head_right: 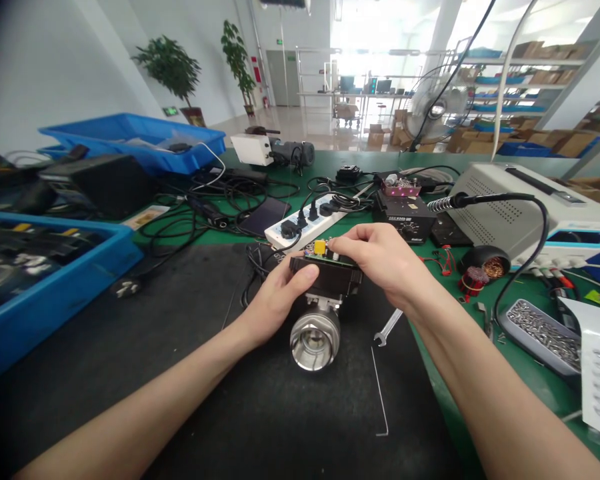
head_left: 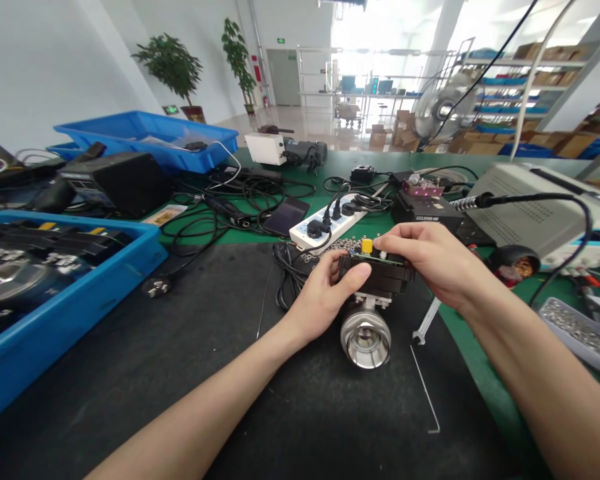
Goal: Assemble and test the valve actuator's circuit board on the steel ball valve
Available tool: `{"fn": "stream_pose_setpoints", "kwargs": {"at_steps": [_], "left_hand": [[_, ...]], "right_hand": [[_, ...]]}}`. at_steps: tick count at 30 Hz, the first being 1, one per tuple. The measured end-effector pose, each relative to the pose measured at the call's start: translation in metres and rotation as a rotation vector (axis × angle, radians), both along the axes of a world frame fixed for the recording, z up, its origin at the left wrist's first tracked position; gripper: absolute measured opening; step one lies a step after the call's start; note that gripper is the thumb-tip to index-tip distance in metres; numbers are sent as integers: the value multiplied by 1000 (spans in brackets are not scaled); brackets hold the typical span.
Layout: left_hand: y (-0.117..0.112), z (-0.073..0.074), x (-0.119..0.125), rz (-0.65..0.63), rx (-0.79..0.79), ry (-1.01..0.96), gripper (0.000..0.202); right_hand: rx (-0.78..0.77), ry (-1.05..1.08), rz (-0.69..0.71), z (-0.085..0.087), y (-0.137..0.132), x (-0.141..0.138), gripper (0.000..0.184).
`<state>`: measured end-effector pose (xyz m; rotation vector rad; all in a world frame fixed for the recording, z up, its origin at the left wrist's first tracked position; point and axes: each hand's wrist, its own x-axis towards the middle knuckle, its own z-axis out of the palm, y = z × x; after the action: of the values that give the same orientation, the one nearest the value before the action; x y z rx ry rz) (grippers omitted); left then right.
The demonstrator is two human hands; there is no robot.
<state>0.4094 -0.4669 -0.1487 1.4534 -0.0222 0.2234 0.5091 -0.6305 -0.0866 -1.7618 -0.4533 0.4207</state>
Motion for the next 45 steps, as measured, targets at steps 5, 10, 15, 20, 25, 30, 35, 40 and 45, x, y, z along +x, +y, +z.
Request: {"fn": "stream_pose_setpoints", "kwargs": {"at_steps": [5, 10, 15, 20, 25, 30, 35, 40, 45], "left_hand": [[0, -2, 1, -3, -4, -1, 54], [1, -3, 1, -6, -6, -6, 51], [1, -2, 1, 2, -8, 0, 52], [1, -2, 0, -7, -19, -3, 51], [1, -3, 0, -10, -29, -3, 53], [1, -3, 1, 1, -31, 4, 54], [0, -1, 1, 5, -36, 8, 53], [1, 0, 0, 1, -33, 19, 53], [2, 1, -1, -17, -26, 16, 54]], "right_hand": [[-12, 8, -8, 0, 1, -1, 25], [6, 10, 4, -2, 1, 0, 26], [12, 12, 10, -2, 1, 1, 32], [17, 23, 14, -3, 1, 1, 29], [12, 23, 12, -3, 1, 1, 30], [12, 34, 7, -2, 1, 1, 32], [13, 18, 6, -5, 2, 1, 31], [2, -8, 13, -4, 1, 0, 28], [-3, -5, 39, -1, -3, 0, 25]]}}
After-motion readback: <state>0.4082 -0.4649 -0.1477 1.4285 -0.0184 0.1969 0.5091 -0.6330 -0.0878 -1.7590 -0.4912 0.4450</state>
